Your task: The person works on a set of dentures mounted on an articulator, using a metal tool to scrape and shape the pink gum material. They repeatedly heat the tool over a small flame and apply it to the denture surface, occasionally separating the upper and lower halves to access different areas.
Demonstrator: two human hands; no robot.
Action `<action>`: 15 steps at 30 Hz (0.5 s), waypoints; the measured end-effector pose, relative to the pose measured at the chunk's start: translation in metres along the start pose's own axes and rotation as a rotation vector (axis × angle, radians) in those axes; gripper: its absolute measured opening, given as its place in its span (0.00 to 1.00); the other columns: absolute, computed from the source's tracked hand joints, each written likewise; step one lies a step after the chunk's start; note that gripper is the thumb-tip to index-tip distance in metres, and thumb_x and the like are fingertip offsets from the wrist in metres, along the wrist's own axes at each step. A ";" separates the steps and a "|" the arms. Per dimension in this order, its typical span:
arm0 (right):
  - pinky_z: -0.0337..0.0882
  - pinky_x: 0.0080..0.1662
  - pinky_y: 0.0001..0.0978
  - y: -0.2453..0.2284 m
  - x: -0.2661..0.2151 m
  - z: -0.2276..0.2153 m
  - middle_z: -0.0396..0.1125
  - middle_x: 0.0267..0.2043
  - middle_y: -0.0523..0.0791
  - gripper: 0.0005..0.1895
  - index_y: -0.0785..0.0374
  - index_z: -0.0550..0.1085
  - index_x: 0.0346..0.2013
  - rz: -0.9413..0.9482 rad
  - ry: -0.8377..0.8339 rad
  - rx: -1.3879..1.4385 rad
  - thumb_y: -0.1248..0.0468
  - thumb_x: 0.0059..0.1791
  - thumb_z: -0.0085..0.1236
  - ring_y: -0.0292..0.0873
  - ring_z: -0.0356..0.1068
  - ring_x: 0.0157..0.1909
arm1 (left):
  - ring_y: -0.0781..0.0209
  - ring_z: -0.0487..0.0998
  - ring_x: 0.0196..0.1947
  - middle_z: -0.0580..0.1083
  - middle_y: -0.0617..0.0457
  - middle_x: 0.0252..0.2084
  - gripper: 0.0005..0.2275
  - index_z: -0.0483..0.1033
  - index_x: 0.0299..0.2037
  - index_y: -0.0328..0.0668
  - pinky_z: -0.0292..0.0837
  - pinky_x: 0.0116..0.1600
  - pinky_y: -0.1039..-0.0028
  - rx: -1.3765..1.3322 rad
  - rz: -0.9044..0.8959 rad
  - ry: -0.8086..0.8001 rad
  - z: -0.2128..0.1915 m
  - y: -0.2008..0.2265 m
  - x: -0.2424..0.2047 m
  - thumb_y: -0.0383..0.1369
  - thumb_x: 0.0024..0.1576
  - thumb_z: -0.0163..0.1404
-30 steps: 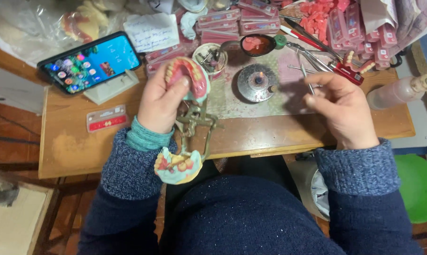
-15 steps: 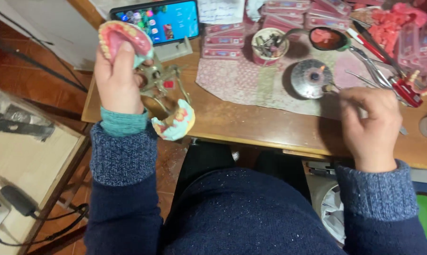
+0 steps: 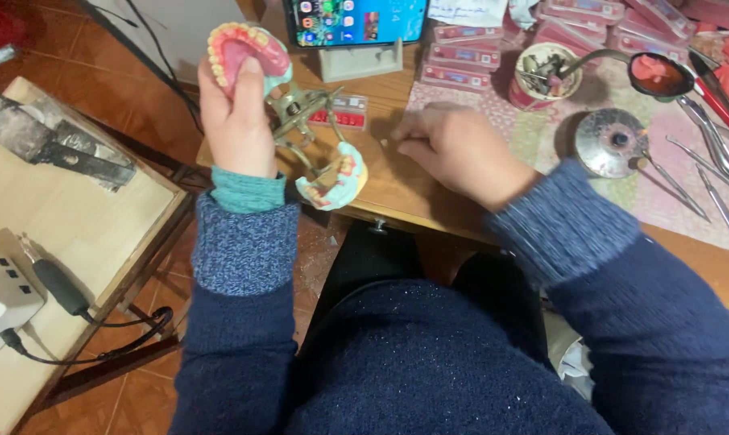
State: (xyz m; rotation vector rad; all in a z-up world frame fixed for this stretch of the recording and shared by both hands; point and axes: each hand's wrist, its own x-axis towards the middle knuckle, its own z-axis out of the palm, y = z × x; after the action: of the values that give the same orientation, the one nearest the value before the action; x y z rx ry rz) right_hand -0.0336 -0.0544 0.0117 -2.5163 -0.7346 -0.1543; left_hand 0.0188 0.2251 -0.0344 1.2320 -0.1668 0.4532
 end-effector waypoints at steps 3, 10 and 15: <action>0.73 0.42 0.45 0.002 0.021 0.016 0.75 0.36 0.49 0.09 0.59 0.80 0.40 0.047 -0.059 0.051 0.60 0.48 0.63 0.53 0.75 0.37 | 0.64 0.75 0.49 0.74 0.51 0.52 0.12 0.67 0.59 0.34 0.75 0.55 0.73 -0.016 -0.009 -0.032 0.006 0.007 -0.001 0.28 0.68 0.48; 0.73 0.40 0.46 0.013 0.045 0.019 0.74 0.32 0.50 0.09 0.59 0.79 0.36 0.143 -0.264 0.041 0.59 0.44 0.63 0.54 0.74 0.35 | 0.66 0.74 0.49 0.74 0.52 0.52 0.09 0.68 0.58 0.34 0.74 0.57 0.75 0.047 0.015 -0.077 0.007 0.011 -0.003 0.27 0.70 0.47; 0.72 0.40 0.47 0.006 0.049 0.017 0.74 0.30 0.51 0.09 0.61 0.78 0.30 0.172 -0.379 -0.054 0.60 0.40 0.64 0.56 0.73 0.35 | 0.67 0.73 0.47 0.73 0.52 0.51 0.09 0.68 0.57 0.34 0.73 0.54 0.75 0.022 -0.004 -0.086 0.014 0.010 -0.006 0.27 0.70 0.48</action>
State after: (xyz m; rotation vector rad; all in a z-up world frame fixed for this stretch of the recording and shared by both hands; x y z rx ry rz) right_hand 0.0111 -0.0272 0.0061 -2.6775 -0.6563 0.3763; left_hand 0.0111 0.2132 -0.0226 1.2744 -0.2334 0.3998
